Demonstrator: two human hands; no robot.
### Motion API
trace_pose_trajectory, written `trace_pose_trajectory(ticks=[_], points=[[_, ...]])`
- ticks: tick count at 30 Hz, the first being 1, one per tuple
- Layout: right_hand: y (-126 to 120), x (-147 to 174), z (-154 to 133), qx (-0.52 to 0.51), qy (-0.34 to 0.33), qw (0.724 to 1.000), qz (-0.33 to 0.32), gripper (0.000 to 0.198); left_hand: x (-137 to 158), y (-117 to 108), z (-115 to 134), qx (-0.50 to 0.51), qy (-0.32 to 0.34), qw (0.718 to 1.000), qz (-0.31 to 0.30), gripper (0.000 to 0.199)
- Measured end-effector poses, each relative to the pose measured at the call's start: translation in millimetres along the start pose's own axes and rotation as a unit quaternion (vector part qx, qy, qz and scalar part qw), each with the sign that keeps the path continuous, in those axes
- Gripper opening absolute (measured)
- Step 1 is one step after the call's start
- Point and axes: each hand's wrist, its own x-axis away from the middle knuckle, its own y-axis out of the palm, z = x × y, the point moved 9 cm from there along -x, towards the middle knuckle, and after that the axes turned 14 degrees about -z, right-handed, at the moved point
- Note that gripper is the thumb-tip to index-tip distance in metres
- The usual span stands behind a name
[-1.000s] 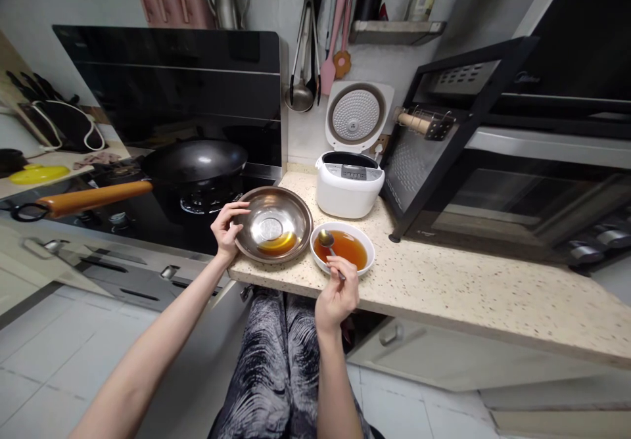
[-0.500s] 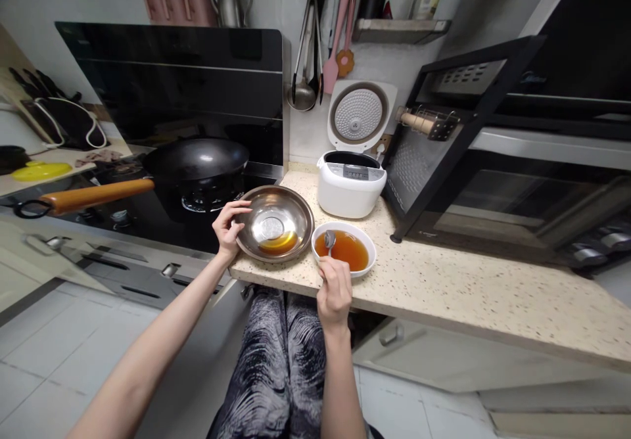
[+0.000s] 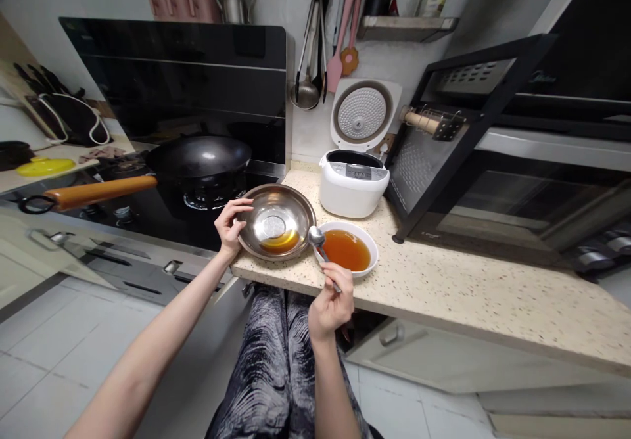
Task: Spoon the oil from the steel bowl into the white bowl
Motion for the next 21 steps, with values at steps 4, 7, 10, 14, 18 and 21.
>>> trace_pose_trajectory(ticks=[4,7,10,14,18,21], points=[[26.8,10.2,2.6,-0.058,0.035,0.996,-0.059,0.014,-0.3,0.0,1.1,-0.002,0.002,1.0,0.0,0.029],[42.6,16.9,8.3,-0.074,0.06,0.991,-0.089,0.015,-0.3,0.6,2.3,0.005,0.007,1.0,-0.001,0.03],[53.0,21.0,15.4,-0.073,0.086,0.988,-0.103,0.015,0.3,0.9,1.5,0.008,0.002,1.0,0.0,0.03],[61.4,26.7,26.2,-0.074,0.121,0.984,-0.11,0.016,1.0,1.4,0.3,0.0,-0.009,1.0,-0.002,0.028],[67.1,32.6,34.2,-0.085,0.145,0.979,-0.119,0.018,0.8,1.6,0.4,-0.002,-0.011,1.0,-0.003,0.027],[69.1,34.1,35.9,-0.091,0.153,0.977,-0.121,0.019,0.6,1.8,0.3,0.0,-0.01,1.0,-0.003,0.027]])
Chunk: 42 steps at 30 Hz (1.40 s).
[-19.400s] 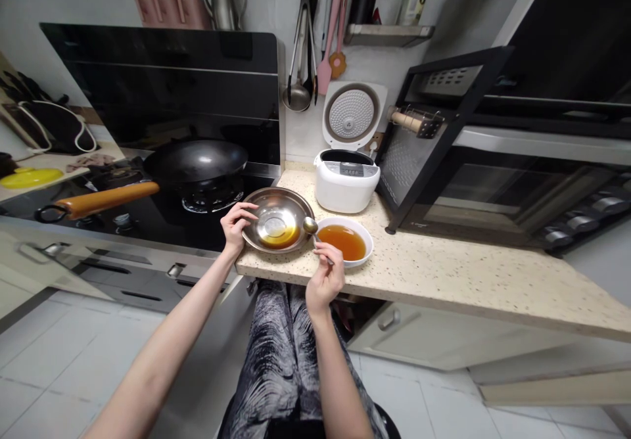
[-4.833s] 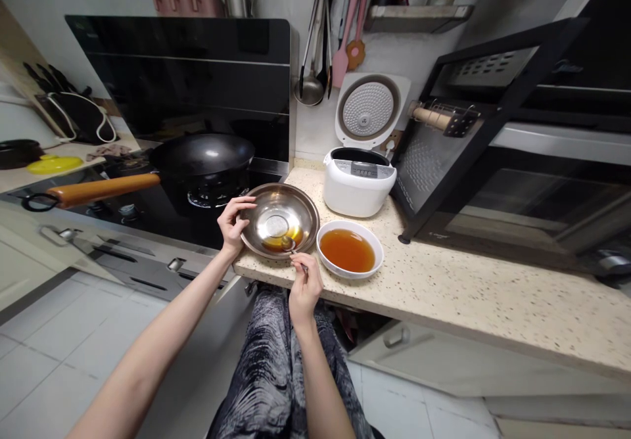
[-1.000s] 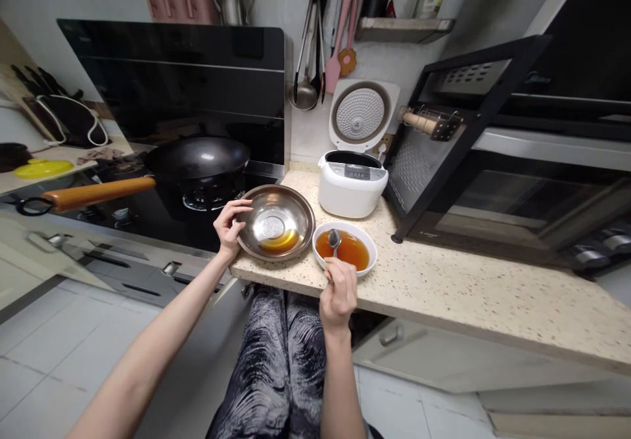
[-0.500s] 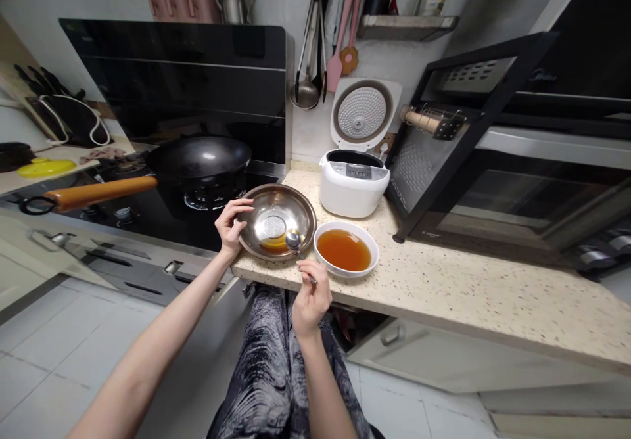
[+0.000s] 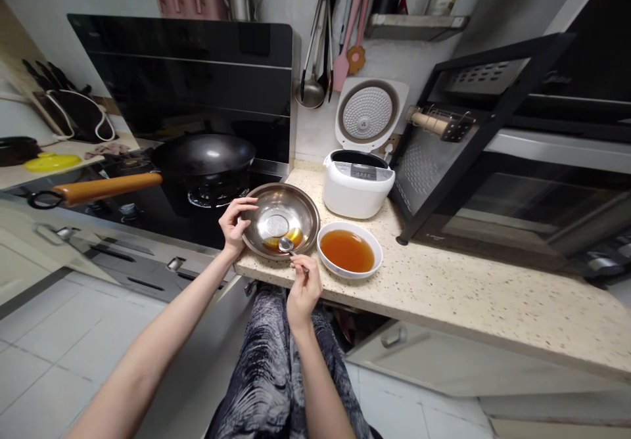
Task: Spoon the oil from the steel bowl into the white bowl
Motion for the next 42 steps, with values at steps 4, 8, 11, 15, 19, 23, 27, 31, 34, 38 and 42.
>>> trace_pose_trajectory(ticks=[4,8,11,15,19,23,27,31,34,38,42], points=[[1.1,-0.2,0.4,-0.008,0.002,1.0,0.0,0.019,0.1,-0.1,-0.3,0.002,0.0,1.0,0.001,0.028],[0.8,0.5,2.5,-0.017,0.006,1.0,0.003,0.017,-0.2,-0.1,1.1,0.012,0.007,1.0,0.001,0.03],[1.0,0.8,4.8,-0.02,0.016,1.0,-0.001,0.018,-0.2,-0.4,0.8,0.012,0.004,1.0,0.003,0.031],[0.3,0.7,5.1,-0.032,0.015,0.999,0.003,0.018,0.2,-0.1,1.0,0.022,0.012,1.0,0.001,0.032],[0.7,0.5,4.4,-0.036,0.014,0.999,0.004,0.018,0.2,0.3,1.2,0.032,0.017,0.999,-0.001,0.034],[1.7,0.7,4.6,-0.034,0.023,0.999,0.0,0.019,-0.1,0.2,2.2,0.025,0.019,1.0,0.0,0.032],[1.7,1.0,5.5,-0.033,0.023,0.999,-0.001,0.018,-0.1,-0.1,2.6,0.026,0.021,0.999,0.0,0.032],[1.9,1.4,7.6,-0.033,0.02,0.999,-0.001,0.017,0.0,-0.2,2.0,0.016,0.018,1.0,0.0,0.03],[2.4,1.5,8.8,-0.03,0.021,0.999,-0.002,0.017,0.2,-0.3,2.2,0.018,0.021,1.0,0.0,0.031],[2.5,1.6,8.6,-0.026,0.021,0.999,-0.004,0.018,0.2,-0.7,2.2,0.016,0.02,1.0,0.003,0.03],[2.1,3.0,9.0,-0.019,0.019,1.0,-0.005,0.019,0.2,-0.3,2.5,0.02,0.024,0.999,0.002,0.03]])
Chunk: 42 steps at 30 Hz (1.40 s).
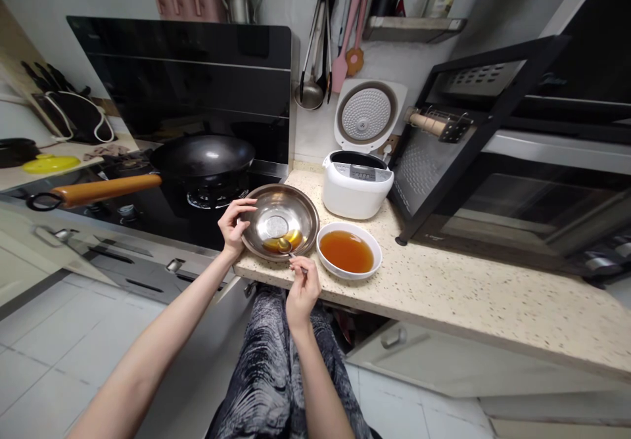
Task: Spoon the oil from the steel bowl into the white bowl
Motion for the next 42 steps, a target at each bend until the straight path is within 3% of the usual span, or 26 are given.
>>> trace_pose_trajectory(ticks=[15,24,42], points=[[-3.1,6.0,2.9,-0.007,-0.022,0.999,0.049,0.018,0.7,-0.4,-3.6,0.005,0.002,1.0,-0.001,0.03],[-12.6,0.7,-14.2,0.019,-0.046,0.997,0.06,0.016,0.3,0.2,-2.4,-0.016,-0.026,1.0,0.001,0.028],[-23.3,-12.1,-34.4,0.024,-0.067,0.995,0.067,0.015,-0.5,1.1,-2.0,0.001,-0.011,1.0,-0.002,0.031]])
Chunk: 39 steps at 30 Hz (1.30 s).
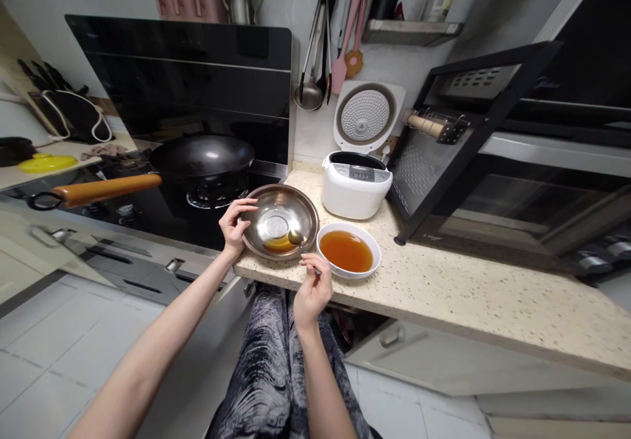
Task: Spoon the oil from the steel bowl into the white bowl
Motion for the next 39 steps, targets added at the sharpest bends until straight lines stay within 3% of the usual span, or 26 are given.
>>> trace_pose_trajectory(ticks=[12,23,28,39], points=[[-30.7,-14.0,-15.4,0.017,-0.017,0.998,0.063,0.011,-0.4,-0.6,-0.4,-0.006,0.005,1.0,0.002,0.031],[-56.2,-12.4,-5.2,0.051,-0.011,0.993,0.103,0.013,0.1,-1.5,-3.0,-0.002,0.002,1.0,0.001,0.03],[-57.2,-11.4,-4.5,0.077,-0.024,0.993,0.085,0.014,-0.2,-1.2,-1.4,-0.012,-0.006,1.0,0.002,0.028],[-51.1,-12.5,-16.9,0.17,-0.125,0.977,0.016,0.011,-0.4,-1.2,-1.0,-0.014,-0.005,1.0,0.004,0.026]])
